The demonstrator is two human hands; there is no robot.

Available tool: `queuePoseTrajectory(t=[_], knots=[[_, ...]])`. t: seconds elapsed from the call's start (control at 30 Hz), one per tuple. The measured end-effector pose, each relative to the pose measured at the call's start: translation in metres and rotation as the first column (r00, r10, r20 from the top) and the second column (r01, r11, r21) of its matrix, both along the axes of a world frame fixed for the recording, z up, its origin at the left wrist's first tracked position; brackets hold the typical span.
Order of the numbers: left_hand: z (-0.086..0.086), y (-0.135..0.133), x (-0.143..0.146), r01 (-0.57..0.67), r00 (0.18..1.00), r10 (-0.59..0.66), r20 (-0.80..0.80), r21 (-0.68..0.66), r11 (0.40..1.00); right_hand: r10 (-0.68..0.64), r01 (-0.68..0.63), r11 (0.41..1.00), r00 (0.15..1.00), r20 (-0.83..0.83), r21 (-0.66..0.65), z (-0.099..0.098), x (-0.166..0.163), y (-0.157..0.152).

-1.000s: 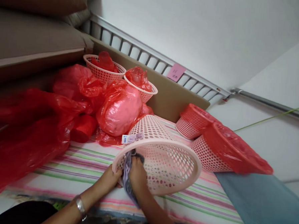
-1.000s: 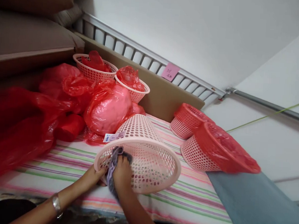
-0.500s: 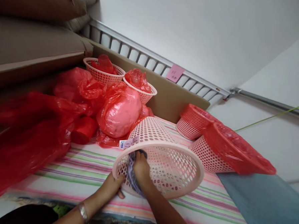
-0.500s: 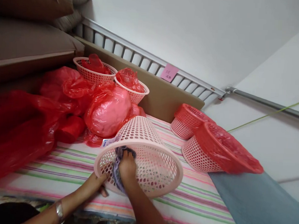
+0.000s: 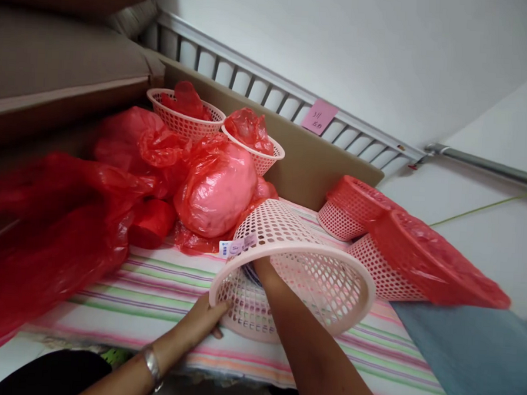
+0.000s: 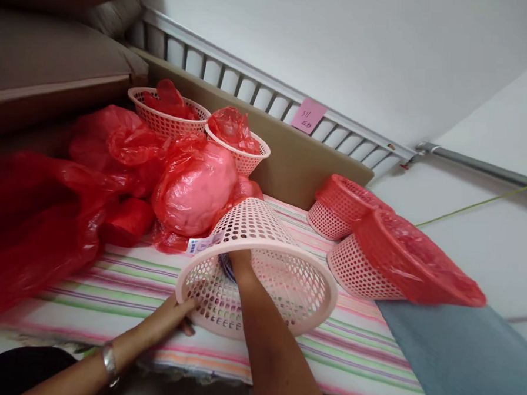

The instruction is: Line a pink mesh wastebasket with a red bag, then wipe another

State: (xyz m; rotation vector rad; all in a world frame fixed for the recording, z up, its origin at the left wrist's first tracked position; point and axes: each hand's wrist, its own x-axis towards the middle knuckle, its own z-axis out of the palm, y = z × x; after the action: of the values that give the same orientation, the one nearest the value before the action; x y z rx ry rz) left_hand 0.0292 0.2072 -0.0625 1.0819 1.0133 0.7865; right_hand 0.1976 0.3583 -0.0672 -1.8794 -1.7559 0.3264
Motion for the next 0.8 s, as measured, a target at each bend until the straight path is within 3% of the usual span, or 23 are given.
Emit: queuePoseTrajectory(t=[0.1,0.2,0.33,0.43,0.5,0.63,0.8], knots=[[0.006,0.003,-0.008,-0.025,0.999,0.026,-0.041,0.024,0.999,-0.008,0.015,0.997,0.997,0.082,-0.079,0.006,0.000,-0.005],[0.004,0.002,-0.008,-0.046,0.997,0.048,-0.063,0.028,0.999,0.002,0.024,0.988,0.987,0.164,-0.153,0.009,-0.006,-0.033],[-0.002,0.000,-0.001,-0.059,0.997,0.060,-0.042,0.032,0.998,0.021,0.030,0.981,0.967,0.255,-0.192,0.007,-0.018,-0.108],[-0.004,-0.001,0.001,-0.057,0.998,0.058,-0.013,0.032,0.998,0.139,-0.070,0.975,0.934,0.330,-0.211,0.006,-0.022,-0.166],[-0.004,-0.002,0.002,-0.050,0.999,0.050,-0.001,0.029,0.998,0.183,-0.113,0.971,0.916,0.357,-0.209,0.006,-0.022,-0.189],[-0.001,-0.005,0.001,-0.039,0.999,0.039,-0.008,0.008,0.999,0.160,-0.081,0.972,0.916,0.367,-0.221,0.006,-0.020,-0.182],[-0.002,-0.005,-0.002,-0.029,0.999,0.028,-0.023,-0.005,1.000,0.023,0.015,0.986,0.973,0.229,-0.164,0.001,-0.016,-0.111]])
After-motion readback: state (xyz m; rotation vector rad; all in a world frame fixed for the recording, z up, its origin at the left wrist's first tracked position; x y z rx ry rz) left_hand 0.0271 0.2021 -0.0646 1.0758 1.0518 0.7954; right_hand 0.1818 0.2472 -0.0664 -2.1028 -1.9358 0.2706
